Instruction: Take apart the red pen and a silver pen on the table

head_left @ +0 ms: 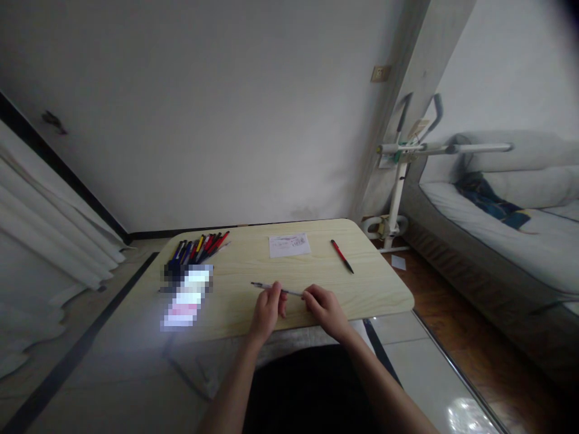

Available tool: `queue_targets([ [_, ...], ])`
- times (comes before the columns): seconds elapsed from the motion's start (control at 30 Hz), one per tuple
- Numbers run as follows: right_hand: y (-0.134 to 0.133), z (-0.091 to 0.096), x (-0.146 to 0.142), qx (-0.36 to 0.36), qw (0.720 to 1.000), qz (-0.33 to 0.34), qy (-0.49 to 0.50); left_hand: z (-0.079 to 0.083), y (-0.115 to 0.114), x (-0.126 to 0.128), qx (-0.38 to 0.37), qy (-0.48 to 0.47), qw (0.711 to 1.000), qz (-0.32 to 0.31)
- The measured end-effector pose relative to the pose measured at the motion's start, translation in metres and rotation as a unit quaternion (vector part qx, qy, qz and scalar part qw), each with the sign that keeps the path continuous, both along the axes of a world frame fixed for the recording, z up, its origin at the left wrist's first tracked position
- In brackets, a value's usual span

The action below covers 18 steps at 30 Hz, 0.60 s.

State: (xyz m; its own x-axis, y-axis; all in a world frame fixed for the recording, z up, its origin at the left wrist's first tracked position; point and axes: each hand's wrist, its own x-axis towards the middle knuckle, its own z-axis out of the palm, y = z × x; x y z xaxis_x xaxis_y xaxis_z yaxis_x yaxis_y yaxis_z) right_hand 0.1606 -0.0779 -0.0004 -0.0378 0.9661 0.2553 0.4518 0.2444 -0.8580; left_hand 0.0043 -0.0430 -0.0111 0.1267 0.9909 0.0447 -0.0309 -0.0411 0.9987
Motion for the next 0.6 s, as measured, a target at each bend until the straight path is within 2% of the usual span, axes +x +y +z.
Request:
queue_targets([
  [0.6, 0.0006, -0.0038, 0.0010, 0.004, 0.999, 0.011, 0.035, -0.0005, -0.0004, -0.0008, -0.003, -0.005, 1.000, -0.003],
])
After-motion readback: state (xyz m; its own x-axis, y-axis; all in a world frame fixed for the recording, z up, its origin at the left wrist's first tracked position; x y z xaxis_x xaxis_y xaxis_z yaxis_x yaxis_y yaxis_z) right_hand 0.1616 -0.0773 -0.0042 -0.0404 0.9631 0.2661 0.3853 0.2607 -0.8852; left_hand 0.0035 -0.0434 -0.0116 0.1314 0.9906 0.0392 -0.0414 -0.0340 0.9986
